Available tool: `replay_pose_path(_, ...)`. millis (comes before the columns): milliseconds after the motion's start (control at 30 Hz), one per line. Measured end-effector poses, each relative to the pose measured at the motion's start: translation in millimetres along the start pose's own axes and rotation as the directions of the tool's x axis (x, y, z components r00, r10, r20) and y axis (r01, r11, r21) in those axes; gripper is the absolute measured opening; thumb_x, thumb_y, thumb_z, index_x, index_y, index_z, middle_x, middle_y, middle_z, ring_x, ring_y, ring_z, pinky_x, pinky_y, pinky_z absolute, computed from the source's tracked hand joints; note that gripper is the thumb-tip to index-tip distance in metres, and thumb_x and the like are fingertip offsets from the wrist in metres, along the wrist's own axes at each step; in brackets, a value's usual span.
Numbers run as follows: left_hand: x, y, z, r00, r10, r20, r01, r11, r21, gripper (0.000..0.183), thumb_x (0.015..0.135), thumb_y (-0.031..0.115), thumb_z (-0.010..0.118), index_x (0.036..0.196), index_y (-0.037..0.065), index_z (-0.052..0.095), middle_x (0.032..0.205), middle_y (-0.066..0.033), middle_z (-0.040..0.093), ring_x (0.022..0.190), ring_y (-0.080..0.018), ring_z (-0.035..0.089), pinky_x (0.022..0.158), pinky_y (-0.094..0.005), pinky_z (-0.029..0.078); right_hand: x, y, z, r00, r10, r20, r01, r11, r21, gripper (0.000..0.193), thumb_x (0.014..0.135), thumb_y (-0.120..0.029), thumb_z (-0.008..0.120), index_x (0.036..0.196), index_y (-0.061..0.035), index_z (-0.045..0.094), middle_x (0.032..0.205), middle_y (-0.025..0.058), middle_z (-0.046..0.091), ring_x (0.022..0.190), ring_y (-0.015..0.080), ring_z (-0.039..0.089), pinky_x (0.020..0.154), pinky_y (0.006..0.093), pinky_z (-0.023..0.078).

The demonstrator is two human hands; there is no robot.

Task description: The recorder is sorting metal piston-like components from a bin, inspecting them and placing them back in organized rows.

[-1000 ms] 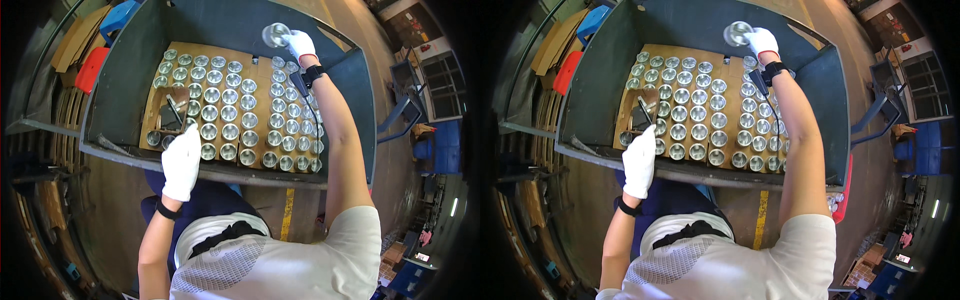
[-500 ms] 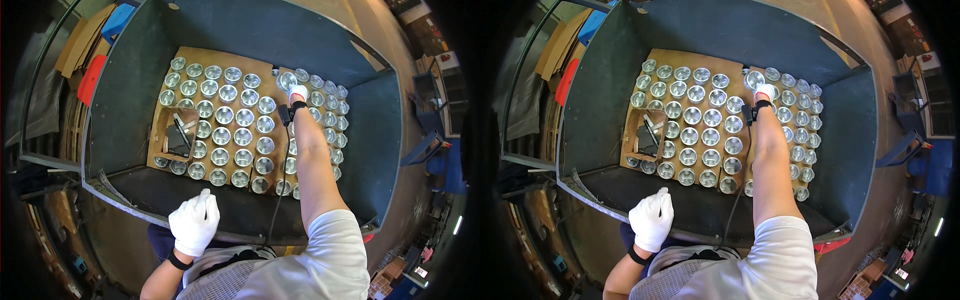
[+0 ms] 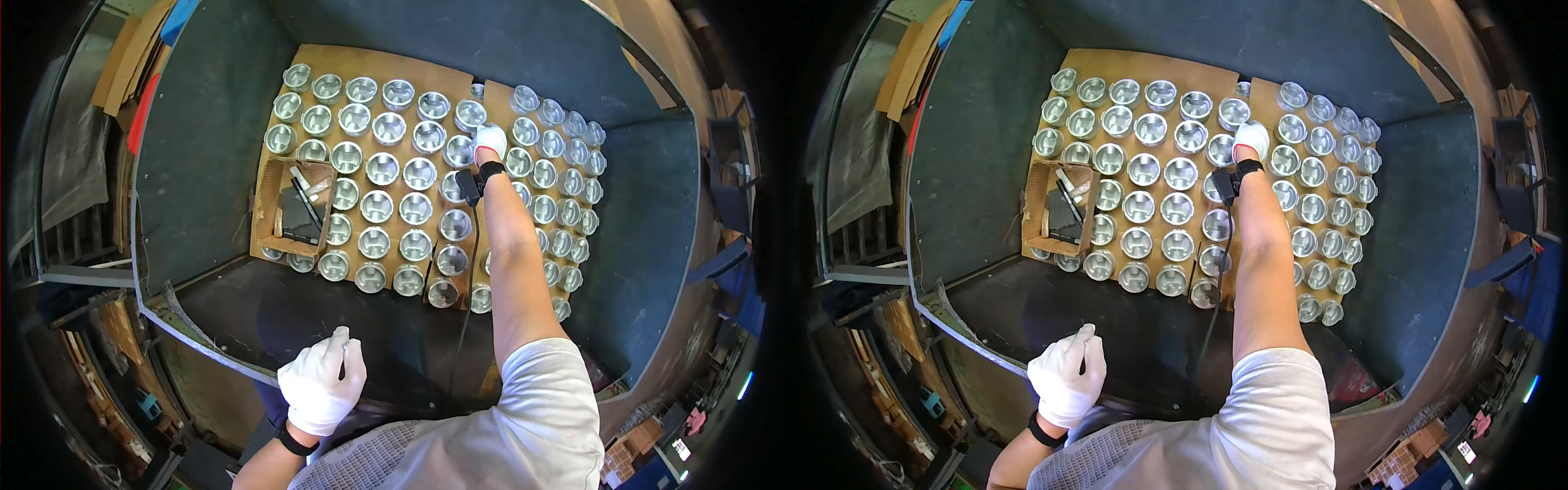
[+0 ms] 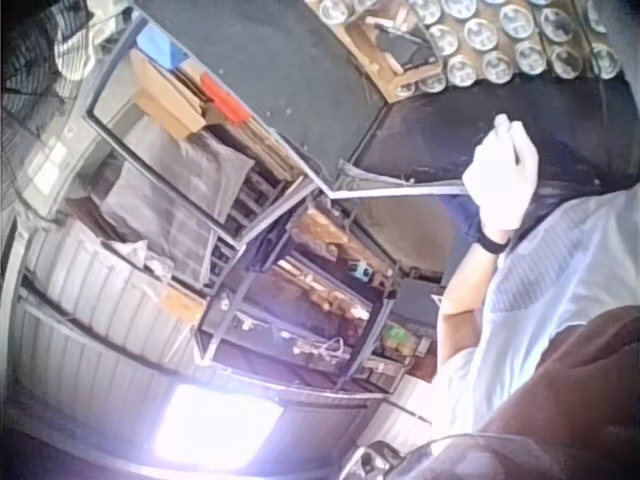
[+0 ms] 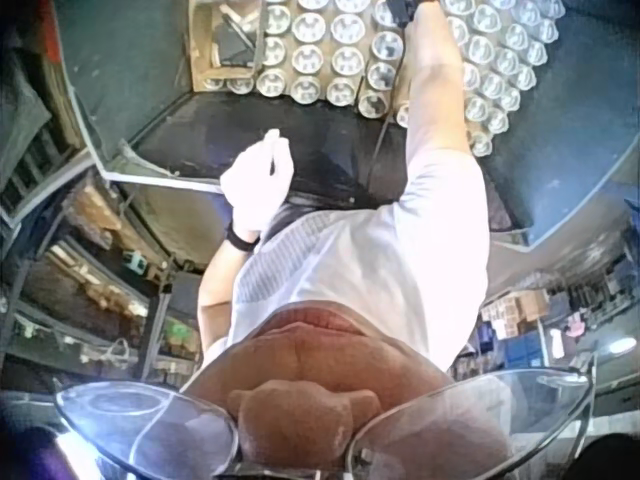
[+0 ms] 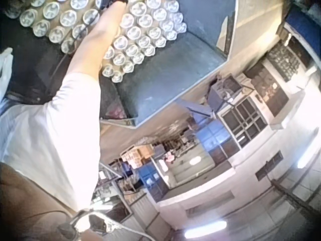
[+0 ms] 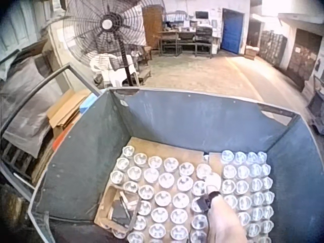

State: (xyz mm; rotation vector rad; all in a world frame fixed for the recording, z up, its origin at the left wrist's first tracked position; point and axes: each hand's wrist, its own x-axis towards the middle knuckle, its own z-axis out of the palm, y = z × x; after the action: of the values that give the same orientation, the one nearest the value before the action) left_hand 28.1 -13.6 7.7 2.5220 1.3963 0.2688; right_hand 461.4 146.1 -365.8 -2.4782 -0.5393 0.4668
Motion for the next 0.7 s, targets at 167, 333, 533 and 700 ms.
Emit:
replay_pose_path(167,2.1,1.4,7.7,0.997,0.063,-0.036,-0.065,0.995,-0.075,0.017,0.080,0.003,0.076,0.097,0.006,0.074,0.076,-0.0065,0.070,0.060,-0.0245,0.066,0.056,-0.0342,0.054,36.8,65.8,-42.4,0.995,-0.050,0.086,0.031,0.979,0.202,0.032,0.093,-0.025,0.059,0.111,-0.0033,0.075,0.104,0.0213,0.075,0.094,0.0378,0.072,0.083,0.0443,0.055)
replay_pose_path(333,-3.8,-4.8,3.0,0.998,-0.004,-0.063,0.002,1.000,-0.024,0.013,0.084,0.003,0.073,0.097,0.008,0.075,0.072,-0.0068,0.066,0.060,-0.0260,0.064,0.055,-0.0363,0.052,-78.7,8.6,-98.9,0.793,-0.224,0.566,0.038,0.946,0.321,0.030,0.094,-0.024,0.063,0.111,-0.0011,0.072,0.085,0.0117,0.073,0.069,0.0220,0.069,0.063,0.0359,0.054)
replay_pose_path(533,-3.6,-5.5,2.8,0.999,-0.014,-0.035,0.014,1.000,-0.002,0.009,0.087,0.008,0.073,0.096,0.008,0.076,0.074,-0.0051,0.069,0.063,-0.0244,0.066,0.058,-0.0350,0.053,-214.6,56.7,-178.2,0.284,-0.053,0.957,0.796,0.569,-0.205,0.031,0.088,-0.032,0.061,0.095,-0.0081,0.079,0.099,0.0182,0.075,0.089,0.0375,0.072,0.081,0.0448,0.057)
replay_pose_path(700,-6.0,-6.0,4.4,0.997,0.060,-0.048,-0.062,0.997,-0.045,0.008,0.087,0.009,0.073,0.095,0.008,0.075,0.077,-0.0056,0.070,0.065,-0.0242,0.067,0.059,-0.0346,0.054,-284.1,121.7,-193.1,0.293,0.242,0.925,0.785,0.491,-0.377,0.040,0.086,-0.026,0.068,0.120,-0.0057,0.070,0.111,0.0191,0.074,0.104,0.0356,0.072,0.086,0.0447,0.056)
